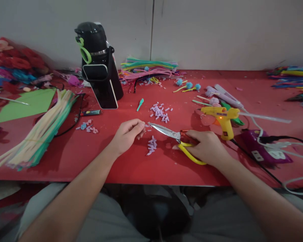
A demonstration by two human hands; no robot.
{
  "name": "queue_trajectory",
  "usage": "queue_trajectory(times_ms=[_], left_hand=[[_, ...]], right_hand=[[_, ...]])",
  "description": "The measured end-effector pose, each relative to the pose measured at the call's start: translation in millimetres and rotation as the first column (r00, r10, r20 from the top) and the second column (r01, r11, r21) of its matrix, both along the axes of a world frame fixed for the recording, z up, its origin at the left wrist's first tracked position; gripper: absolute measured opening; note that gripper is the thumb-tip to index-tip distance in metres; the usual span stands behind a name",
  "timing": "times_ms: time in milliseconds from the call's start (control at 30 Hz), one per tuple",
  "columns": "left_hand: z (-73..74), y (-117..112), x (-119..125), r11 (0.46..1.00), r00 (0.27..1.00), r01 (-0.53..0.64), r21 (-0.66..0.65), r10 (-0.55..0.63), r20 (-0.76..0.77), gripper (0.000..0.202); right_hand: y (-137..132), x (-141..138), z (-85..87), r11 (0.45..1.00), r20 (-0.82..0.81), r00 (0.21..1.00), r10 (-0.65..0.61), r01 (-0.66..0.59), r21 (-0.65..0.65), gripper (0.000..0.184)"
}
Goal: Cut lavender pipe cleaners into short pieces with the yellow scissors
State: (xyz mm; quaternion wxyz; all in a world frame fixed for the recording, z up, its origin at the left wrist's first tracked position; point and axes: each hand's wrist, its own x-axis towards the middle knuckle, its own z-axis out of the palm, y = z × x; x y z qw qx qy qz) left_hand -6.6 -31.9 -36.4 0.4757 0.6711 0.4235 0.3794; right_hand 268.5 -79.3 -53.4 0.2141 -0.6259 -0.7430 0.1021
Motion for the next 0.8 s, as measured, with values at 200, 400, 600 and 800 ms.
queue_trajectory(times_ms=[200, 400, 600, 800], left_hand=[[1.3, -1.0, 1.6, 0.999, 0.998, -0.031, 0.012, 0.032, -0.061, 0.035], [-0.9, -0.6, 0.7, 1.0, 0.999, -0.019, 0.021, 0.02, -0.033, 0.034], [-2.3, -0.2, 0.1, 1.0, 1.0, -0.014, -0.008, 0.014, -0.011, 0.034], [-1.4, -0.5, 3.2, 0.999, 0.999, -0.008, -0.041, 0.009, 0.031, 0.032]], right_hand=[[-1.7, 0.3, 4.1, 0.998, 0.0, 0.998, 0.055, -0.055, -0.027, 0.062], [-1.4, -1.0, 4.9, 0.998, 0.012, 0.999, 0.041, -0.041, -0.04, 0.063], [-0.5, -2.4, 5.5, 0.999, 0.035, 0.999, 0.035, -0.034, -0.019, 0.064], [1.2, -0.7, 0.5, 1.0, 0.031, 0.999, 0.017, -0.017, 0.0, 0.062]])
